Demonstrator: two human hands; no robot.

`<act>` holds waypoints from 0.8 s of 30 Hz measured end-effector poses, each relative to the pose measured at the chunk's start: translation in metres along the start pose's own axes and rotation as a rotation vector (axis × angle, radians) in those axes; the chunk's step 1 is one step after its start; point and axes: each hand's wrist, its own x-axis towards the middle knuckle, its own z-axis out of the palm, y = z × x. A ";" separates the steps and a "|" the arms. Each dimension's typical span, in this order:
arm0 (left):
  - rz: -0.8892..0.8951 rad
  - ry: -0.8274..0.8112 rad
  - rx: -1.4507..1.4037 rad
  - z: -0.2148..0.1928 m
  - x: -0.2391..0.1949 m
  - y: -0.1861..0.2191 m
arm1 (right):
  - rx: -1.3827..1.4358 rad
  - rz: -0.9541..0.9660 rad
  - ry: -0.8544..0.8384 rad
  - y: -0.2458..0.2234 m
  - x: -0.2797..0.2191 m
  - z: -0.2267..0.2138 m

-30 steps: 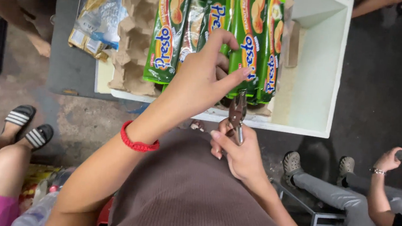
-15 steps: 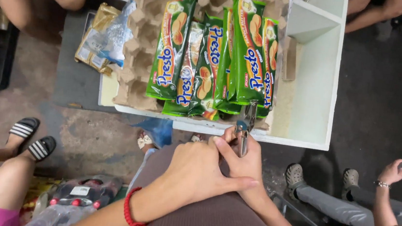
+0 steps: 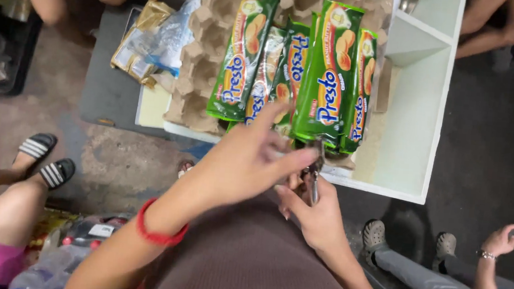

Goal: Manually assembling snack display strips by punching holes in individual packages and sliding them onto a plastic hanger.

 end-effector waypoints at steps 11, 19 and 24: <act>0.216 0.463 -0.044 -0.001 0.039 -0.029 | -0.126 0.122 -0.301 -0.003 -0.004 -0.013; 0.217 0.508 0.403 0.002 0.018 -0.066 | -0.062 0.127 -0.148 -0.002 -0.023 -0.090; 0.103 0.451 0.697 -0.063 0.060 -0.054 | 0.139 0.055 0.030 0.000 -0.030 -0.134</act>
